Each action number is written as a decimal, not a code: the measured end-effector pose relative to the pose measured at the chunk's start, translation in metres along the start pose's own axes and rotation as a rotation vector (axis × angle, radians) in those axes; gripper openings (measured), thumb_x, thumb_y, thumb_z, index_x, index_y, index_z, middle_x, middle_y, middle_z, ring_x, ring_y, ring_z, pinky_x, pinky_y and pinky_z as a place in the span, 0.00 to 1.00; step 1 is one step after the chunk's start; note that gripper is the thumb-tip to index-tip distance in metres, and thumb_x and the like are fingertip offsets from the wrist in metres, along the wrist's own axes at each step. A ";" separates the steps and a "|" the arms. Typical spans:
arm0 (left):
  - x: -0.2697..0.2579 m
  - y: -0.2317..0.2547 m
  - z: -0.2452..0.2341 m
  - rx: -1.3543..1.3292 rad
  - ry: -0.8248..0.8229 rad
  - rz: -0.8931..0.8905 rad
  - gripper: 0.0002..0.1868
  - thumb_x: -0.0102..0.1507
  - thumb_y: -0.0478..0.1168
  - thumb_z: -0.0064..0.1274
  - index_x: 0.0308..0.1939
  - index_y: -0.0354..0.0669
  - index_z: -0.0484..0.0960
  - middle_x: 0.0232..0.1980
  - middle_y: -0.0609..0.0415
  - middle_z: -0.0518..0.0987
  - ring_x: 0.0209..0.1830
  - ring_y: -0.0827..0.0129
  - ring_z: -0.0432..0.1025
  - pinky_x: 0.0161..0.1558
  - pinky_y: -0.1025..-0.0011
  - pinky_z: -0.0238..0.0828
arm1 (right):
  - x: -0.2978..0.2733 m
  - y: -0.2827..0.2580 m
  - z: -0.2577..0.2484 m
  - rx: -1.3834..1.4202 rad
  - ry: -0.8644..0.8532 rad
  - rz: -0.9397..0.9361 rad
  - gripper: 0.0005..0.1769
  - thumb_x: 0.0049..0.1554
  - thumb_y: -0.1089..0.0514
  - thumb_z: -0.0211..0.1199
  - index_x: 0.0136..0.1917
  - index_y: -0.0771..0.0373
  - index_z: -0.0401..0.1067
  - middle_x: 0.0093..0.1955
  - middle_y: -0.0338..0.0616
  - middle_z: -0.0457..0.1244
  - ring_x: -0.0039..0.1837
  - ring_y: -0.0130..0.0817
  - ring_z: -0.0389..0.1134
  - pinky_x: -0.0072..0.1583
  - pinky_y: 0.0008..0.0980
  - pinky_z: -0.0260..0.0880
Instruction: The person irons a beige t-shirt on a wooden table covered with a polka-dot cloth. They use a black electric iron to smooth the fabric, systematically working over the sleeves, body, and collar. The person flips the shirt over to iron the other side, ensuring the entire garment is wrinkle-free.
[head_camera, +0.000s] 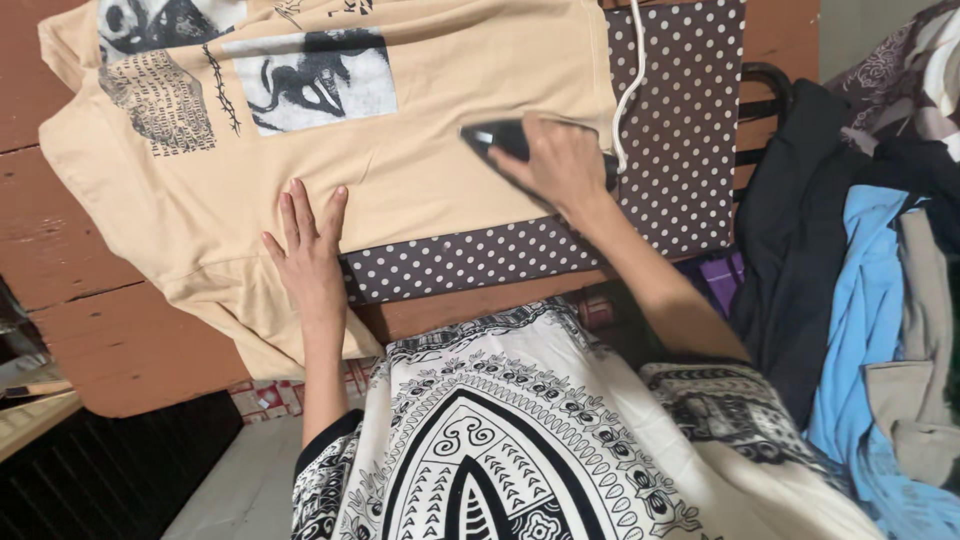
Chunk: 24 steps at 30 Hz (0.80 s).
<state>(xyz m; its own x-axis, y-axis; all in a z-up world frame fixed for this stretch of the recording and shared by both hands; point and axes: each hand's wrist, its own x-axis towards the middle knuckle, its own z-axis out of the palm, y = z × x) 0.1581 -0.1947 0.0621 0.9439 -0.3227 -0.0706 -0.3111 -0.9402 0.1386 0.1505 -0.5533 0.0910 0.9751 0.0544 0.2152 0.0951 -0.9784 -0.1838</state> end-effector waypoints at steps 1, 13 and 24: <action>0.000 -0.001 0.000 0.010 -0.006 0.000 0.38 0.70 0.29 0.39 0.80 0.73 0.62 0.86 0.53 0.48 0.85 0.56 0.47 0.73 0.33 0.48 | -0.010 -0.004 -0.002 0.020 -0.049 -0.064 0.31 0.57 0.32 0.68 0.39 0.63 0.69 0.29 0.44 0.64 0.29 0.39 0.68 0.32 0.38 0.67; 0.003 -0.011 0.002 -0.090 -0.100 0.021 0.39 0.69 0.28 0.38 0.80 0.72 0.60 0.86 0.50 0.45 0.85 0.53 0.42 0.73 0.30 0.41 | 0.008 0.040 -0.004 -0.008 -0.017 0.094 0.32 0.60 0.31 0.68 0.42 0.65 0.74 0.31 0.46 0.66 0.29 0.39 0.68 0.31 0.37 0.66; 0.044 0.030 -0.012 -0.376 -0.018 0.214 0.58 0.62 0.50 0.68 0.84 0.46 0.42 0.82 0.27 0.31 0.82 0.30 0.24 0.75 0.27 0.25 | -0.048 0.010 -0.021 0.115 -0.178 -0.217 0.32 0.58 0.33 0.68 0.33 0.63 0.68 0.27 0.44 0.63 0.26 0.36 0.66 0.31 0.37 0.67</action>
<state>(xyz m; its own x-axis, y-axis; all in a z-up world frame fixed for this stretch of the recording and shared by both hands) 0.1911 -0.2358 0.0746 0.8596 -0.5106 -0.0178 -0.4339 -0.7479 0.5025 0.1009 -0.5701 0.0986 0.9484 0.3035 0.0912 0.3169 -0.9117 -0.2615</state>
